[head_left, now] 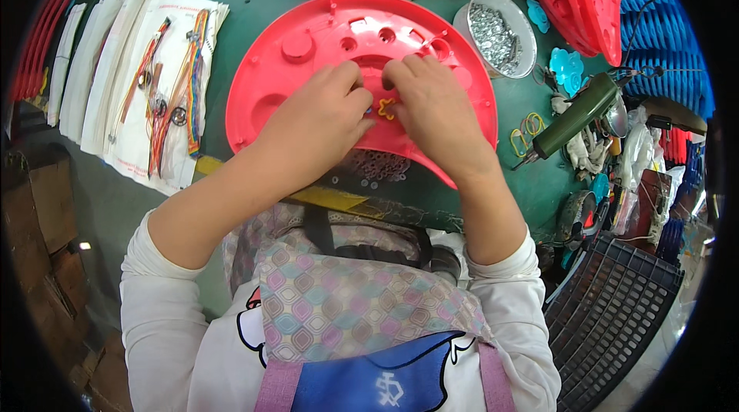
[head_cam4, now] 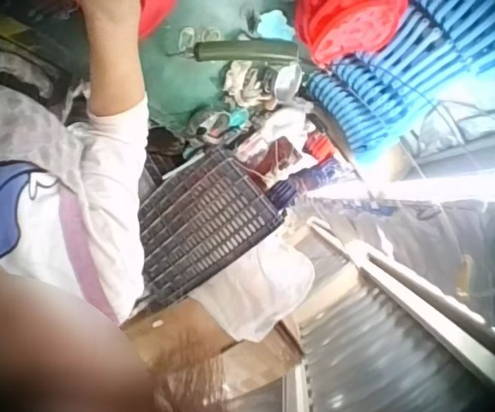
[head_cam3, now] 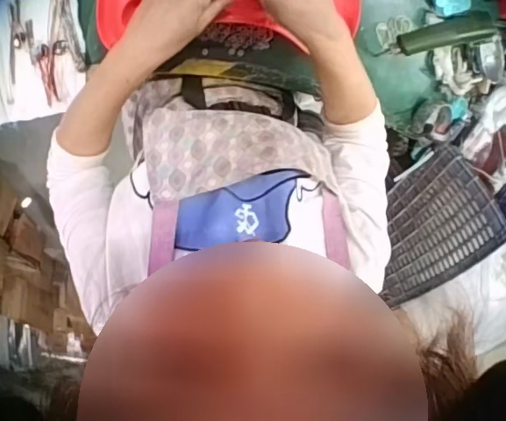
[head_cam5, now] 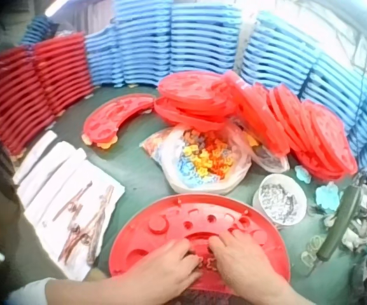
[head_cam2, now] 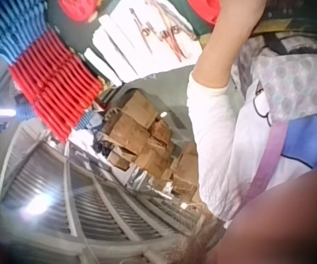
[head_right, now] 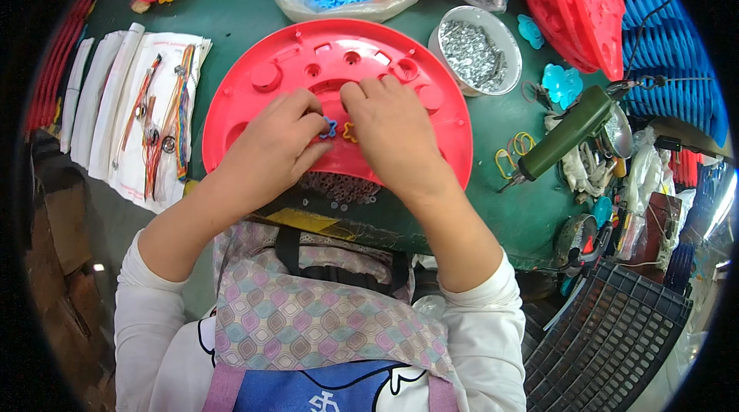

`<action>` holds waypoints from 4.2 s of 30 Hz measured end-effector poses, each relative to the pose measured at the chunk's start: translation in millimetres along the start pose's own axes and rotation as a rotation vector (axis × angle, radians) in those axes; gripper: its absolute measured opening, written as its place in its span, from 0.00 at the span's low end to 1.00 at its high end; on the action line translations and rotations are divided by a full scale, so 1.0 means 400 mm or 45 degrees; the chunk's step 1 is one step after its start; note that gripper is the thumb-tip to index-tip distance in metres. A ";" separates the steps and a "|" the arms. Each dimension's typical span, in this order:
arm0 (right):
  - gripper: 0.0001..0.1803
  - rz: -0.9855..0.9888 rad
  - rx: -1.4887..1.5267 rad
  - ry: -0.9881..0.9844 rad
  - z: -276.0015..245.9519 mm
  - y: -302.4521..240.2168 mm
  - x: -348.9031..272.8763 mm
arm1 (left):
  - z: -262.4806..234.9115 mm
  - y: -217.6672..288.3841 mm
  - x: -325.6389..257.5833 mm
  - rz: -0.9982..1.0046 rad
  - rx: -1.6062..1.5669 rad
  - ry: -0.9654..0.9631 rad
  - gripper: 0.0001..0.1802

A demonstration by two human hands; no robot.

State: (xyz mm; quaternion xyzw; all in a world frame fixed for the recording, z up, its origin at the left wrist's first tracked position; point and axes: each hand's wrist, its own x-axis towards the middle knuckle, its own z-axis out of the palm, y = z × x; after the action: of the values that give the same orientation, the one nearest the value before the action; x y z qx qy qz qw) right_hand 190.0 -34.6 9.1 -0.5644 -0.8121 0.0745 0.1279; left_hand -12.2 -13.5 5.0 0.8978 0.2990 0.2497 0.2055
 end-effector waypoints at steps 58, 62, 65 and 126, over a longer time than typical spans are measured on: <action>0.07 -0.067 0.406 0.089 0.021 0.066 -0.058 | 0.010 -0.035 0.052 -0.179 0.179 -0.170 0.05; 0.09 -0.083 0.417 0.074 0.030 0.065 -0.053 | 0.016 -0.032 0.056 -0.191 0.256 -0.190 0.06; 0.09 -0.070 0.399 0.069 0.030 0.067 -0.055 | 0.017 -0.034 0.060 -0.202 0.258 -0.188 0.05; 0.12 -0.628 -0.297 0.033 0.216 -0.410 0.530 | -0.358 -0.391 -0.453 -0.973 0.520 0.441 0.24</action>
State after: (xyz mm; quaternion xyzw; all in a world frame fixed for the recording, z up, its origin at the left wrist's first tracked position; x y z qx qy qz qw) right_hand -52.2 108.0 -3.8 -0.3613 -0.9265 -0.0602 0.0865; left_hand -287.9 17.2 -21.7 0.6903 0.6814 0.2384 0.0490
